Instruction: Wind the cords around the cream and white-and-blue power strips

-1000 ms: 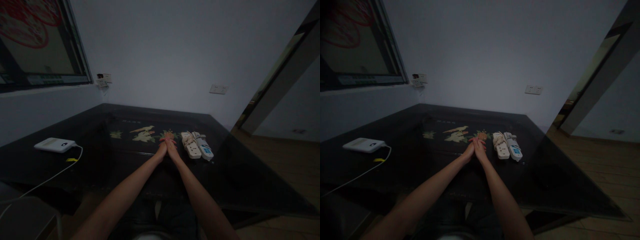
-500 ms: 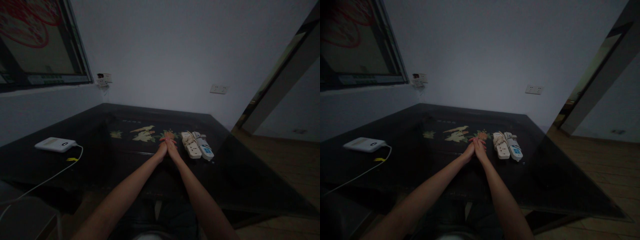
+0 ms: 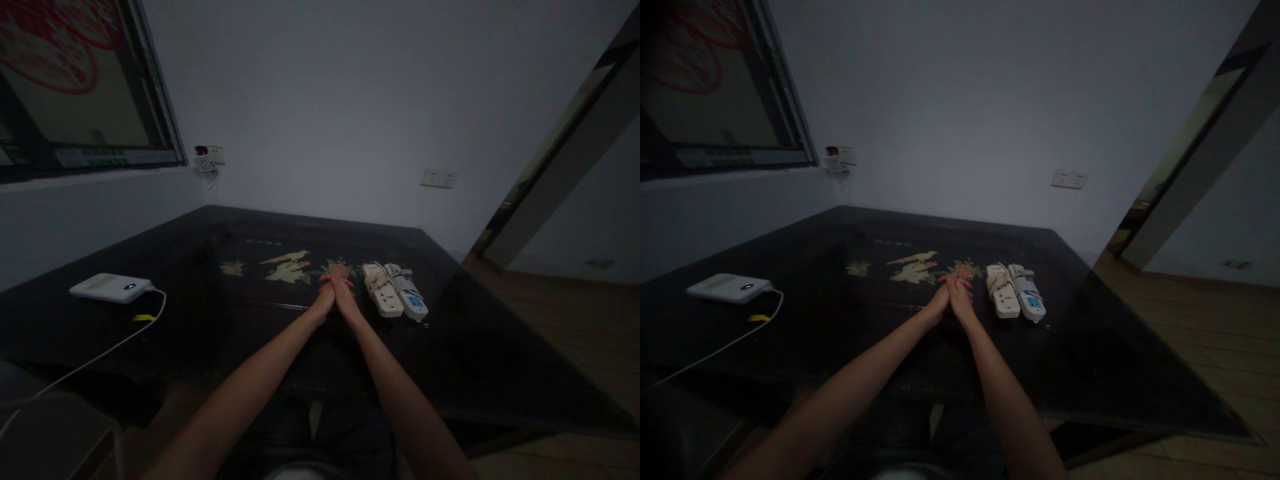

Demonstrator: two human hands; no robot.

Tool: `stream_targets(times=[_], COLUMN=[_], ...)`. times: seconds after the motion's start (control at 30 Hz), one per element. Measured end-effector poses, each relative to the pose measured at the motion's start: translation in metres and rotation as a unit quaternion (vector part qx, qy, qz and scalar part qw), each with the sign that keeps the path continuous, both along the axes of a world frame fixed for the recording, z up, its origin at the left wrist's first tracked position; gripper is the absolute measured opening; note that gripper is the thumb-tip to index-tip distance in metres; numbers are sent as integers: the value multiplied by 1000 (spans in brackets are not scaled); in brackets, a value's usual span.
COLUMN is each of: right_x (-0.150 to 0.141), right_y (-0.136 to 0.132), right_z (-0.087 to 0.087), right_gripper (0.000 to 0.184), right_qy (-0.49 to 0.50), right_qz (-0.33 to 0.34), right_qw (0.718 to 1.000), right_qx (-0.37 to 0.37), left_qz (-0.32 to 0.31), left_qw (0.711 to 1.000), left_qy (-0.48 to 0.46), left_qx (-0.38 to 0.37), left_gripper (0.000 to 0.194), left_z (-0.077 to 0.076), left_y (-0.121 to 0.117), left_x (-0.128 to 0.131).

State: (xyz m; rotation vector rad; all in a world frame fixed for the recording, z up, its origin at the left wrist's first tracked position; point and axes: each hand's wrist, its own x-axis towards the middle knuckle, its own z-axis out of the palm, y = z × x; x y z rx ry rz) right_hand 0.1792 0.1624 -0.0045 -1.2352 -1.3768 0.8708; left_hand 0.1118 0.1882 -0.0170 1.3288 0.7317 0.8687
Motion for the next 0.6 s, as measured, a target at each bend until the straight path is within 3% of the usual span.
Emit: stream_targets(times=[0.23, 0.6], right_x=[1, 2], right_y=[9, 5], right_z=[-11, -6], right_gripper=[48, 54], right_qy=[0, -1], right_qz=[4, 9], right_qw=[1000, 1000], right_qx=[-8, -7], left_qz=[18, 13], left_qw=[1000, 1000], left_qy=[3, 6], left_qx=[-18, 18], left_gripper=[55, 60], left_z=[5, -1], left_y=[-4, 0], left_x=[-1, -1])
